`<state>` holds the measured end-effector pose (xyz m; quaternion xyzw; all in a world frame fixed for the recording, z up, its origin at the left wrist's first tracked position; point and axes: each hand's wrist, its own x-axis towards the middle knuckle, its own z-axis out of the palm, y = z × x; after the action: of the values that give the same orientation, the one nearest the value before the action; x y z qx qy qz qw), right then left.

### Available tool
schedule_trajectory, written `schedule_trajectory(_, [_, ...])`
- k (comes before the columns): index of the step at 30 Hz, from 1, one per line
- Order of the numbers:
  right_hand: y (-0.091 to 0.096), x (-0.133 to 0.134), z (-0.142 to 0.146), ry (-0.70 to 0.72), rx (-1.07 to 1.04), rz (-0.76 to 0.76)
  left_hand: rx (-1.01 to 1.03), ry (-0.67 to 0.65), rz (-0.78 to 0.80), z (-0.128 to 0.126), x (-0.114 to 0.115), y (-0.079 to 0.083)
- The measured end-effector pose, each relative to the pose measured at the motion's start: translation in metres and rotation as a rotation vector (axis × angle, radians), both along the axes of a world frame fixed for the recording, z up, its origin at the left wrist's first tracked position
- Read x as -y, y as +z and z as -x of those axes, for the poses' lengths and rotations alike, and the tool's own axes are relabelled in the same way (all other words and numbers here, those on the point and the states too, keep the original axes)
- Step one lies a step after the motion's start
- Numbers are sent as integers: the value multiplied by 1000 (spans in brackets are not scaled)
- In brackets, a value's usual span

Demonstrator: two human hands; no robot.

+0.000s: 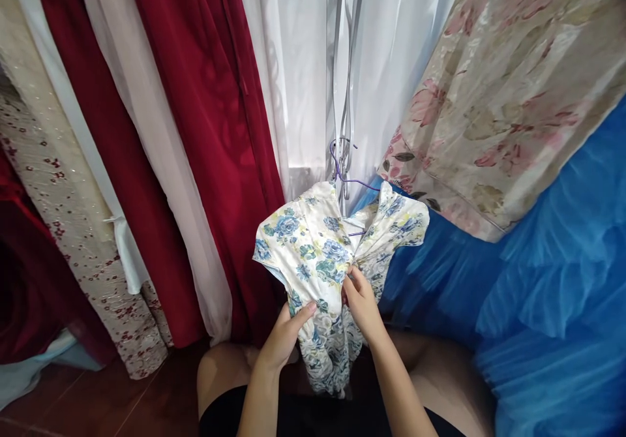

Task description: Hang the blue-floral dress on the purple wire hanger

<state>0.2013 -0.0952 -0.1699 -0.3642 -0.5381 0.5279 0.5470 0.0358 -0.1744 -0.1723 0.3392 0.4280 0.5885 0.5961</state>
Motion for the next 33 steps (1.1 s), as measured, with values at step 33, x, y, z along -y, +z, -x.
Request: schedule_trajectory(33, [162, -73, -2, 77, -340, 154, -1296, -68, -534, -52, -32, 5])
